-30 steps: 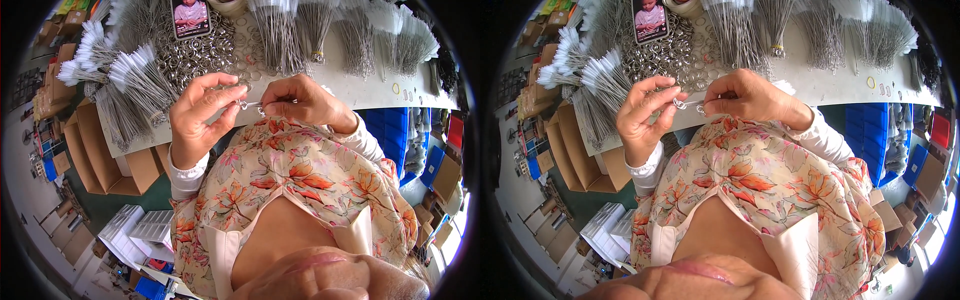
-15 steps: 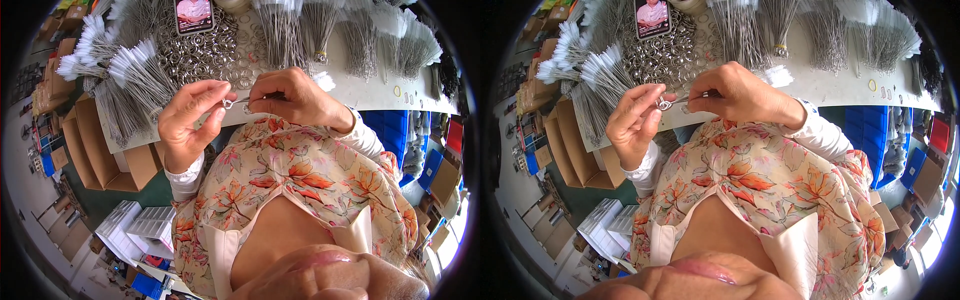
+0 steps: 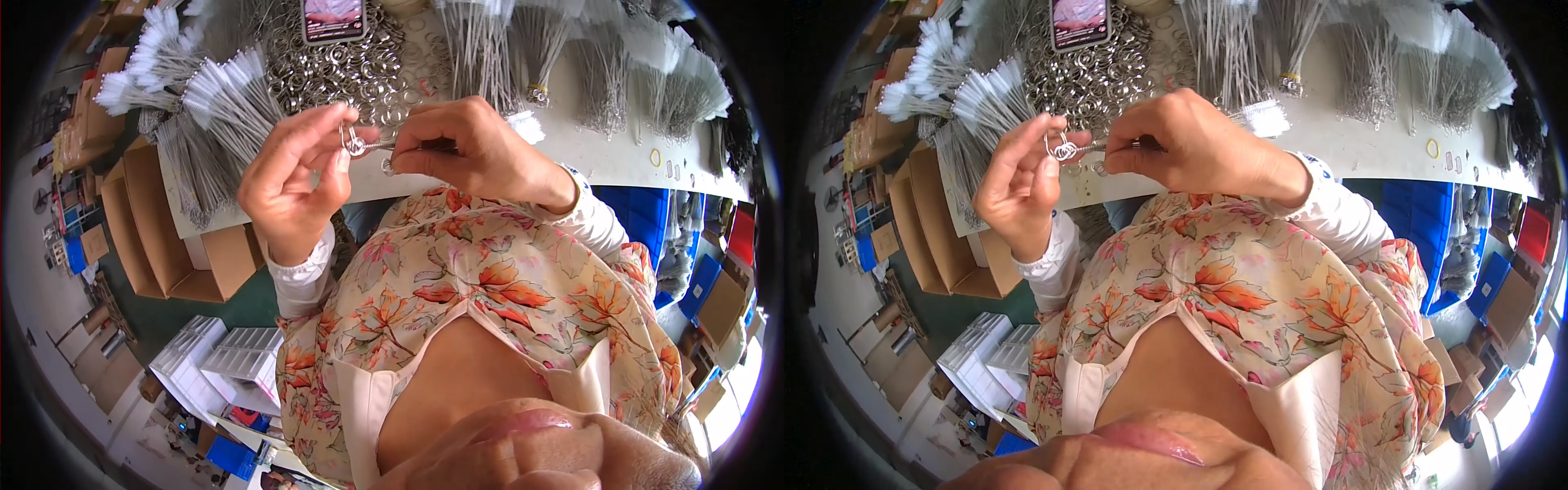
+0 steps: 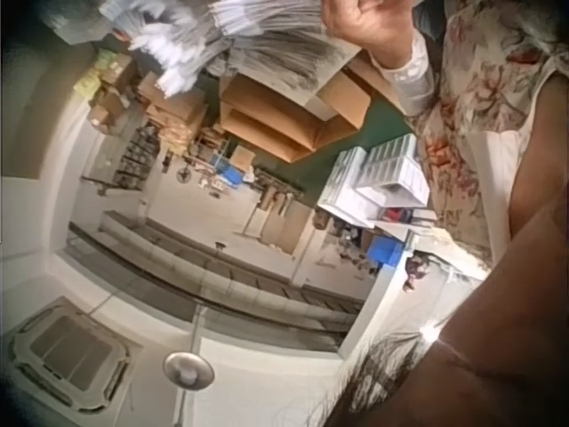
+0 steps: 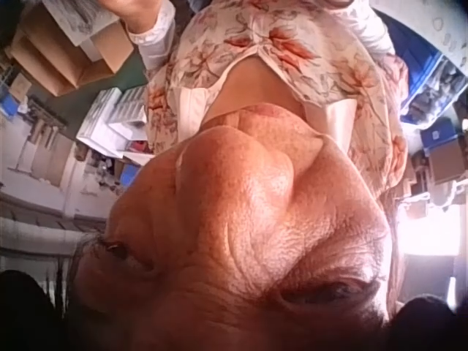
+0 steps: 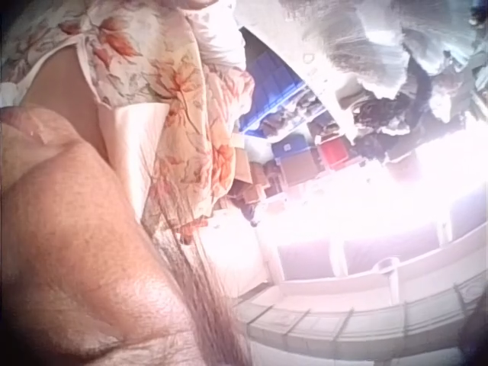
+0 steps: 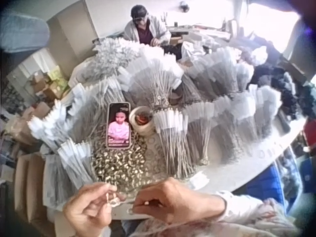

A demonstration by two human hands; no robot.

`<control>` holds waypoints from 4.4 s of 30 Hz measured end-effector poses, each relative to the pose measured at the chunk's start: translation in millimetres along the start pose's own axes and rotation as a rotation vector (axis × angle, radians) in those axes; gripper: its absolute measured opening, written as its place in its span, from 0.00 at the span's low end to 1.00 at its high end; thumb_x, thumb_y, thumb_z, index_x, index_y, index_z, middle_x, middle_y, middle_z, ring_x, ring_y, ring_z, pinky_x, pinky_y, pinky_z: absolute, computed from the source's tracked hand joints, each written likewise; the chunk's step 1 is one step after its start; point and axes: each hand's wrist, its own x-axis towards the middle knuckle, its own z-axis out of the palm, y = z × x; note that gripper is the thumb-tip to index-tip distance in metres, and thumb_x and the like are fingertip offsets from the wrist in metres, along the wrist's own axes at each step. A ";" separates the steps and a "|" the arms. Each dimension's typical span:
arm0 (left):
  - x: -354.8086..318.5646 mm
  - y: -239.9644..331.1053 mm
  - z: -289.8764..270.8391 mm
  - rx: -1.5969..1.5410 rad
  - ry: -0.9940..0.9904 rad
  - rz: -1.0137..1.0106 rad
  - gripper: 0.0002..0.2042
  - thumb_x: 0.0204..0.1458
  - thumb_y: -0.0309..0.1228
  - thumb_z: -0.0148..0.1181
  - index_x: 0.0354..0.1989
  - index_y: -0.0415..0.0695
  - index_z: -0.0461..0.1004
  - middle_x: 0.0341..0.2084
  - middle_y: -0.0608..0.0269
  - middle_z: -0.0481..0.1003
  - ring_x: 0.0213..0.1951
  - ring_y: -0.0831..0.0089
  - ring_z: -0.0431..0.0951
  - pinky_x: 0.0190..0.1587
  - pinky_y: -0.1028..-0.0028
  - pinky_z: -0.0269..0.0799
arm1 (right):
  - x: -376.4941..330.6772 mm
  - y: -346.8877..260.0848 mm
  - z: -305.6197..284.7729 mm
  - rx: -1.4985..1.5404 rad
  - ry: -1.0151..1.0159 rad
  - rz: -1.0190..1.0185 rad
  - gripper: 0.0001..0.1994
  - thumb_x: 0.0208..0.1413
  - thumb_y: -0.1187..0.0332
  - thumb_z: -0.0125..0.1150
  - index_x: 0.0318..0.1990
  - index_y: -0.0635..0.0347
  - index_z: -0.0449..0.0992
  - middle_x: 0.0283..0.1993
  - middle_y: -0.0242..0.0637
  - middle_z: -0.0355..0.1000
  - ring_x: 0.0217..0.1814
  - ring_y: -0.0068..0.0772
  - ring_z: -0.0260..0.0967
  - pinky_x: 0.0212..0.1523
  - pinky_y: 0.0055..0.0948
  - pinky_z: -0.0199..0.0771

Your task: The person is assembling wire brushes by attaching metal rings to the stems.

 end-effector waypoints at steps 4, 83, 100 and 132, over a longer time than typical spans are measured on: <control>4.2 1.5 1.3 -0.047 0.043 0.067 0.17 0.43 0.08 0.51 0.46 0.26 0.69 0.42 0.44 0.73 0.37 0.61 0.79 0.40 0.72 0.78 | 7.6 2.7 -6.7 0.393 0.002 0.139 0.07 0.53 0.67 0.60 0.32 0.62 0.77 0.26 0.32 0.72 0.23 0.24 0.67 0.25 0.23 0.66; 64.7 22.3 -19.1 0.529 -0.126 0.106 0.05 0.52 0.25 0.59 0.34 0.36 0.75 0.26 0.66 0.74 0.26 0.82 0.70 0.31 0.81 0.68 | 53.1 -7.0 -19.3 0.440 0.119 0.012 0.09 0.56 0.70 0.58 0.42 0.66 0.71 0.36 0.28 0.70 0.40 0.16 0.65 0.44 0.19 0.67; 65.5 27.2 -9.3 -0.059 -0.145 -0.283 0.07 0.57 0.26 0.51 0.40 0.37 0.72 0.24 0.67 0.71 0.21 0.86 0.65 0.25 0.84 0.63 | 44.6 -1.2 -19.5 0.514 0.208 -0.040 0.07 0.55 0.71 0.59 0.36 0.66 0.74 0.31 0.29 0.72 0.36 0.16 0.67 0.41 0.18 0.70; 53.7 59.5 -88.6 -0.126 0.415 0.094 0.09 0.59 0.29 0.47 0.38 0.37 0.72 0.35 0.55 0.75 0.41 0.62 0.77 0.46 0.61 0.74 | 7.9 44.4 25.9 0.260 0.180 0.135 0.07 0.52 0.72 0.60 0.36 0.65 0.75 0.31 0.31 0.74 0.33 0.18 0.68 0.36 0.19 0.69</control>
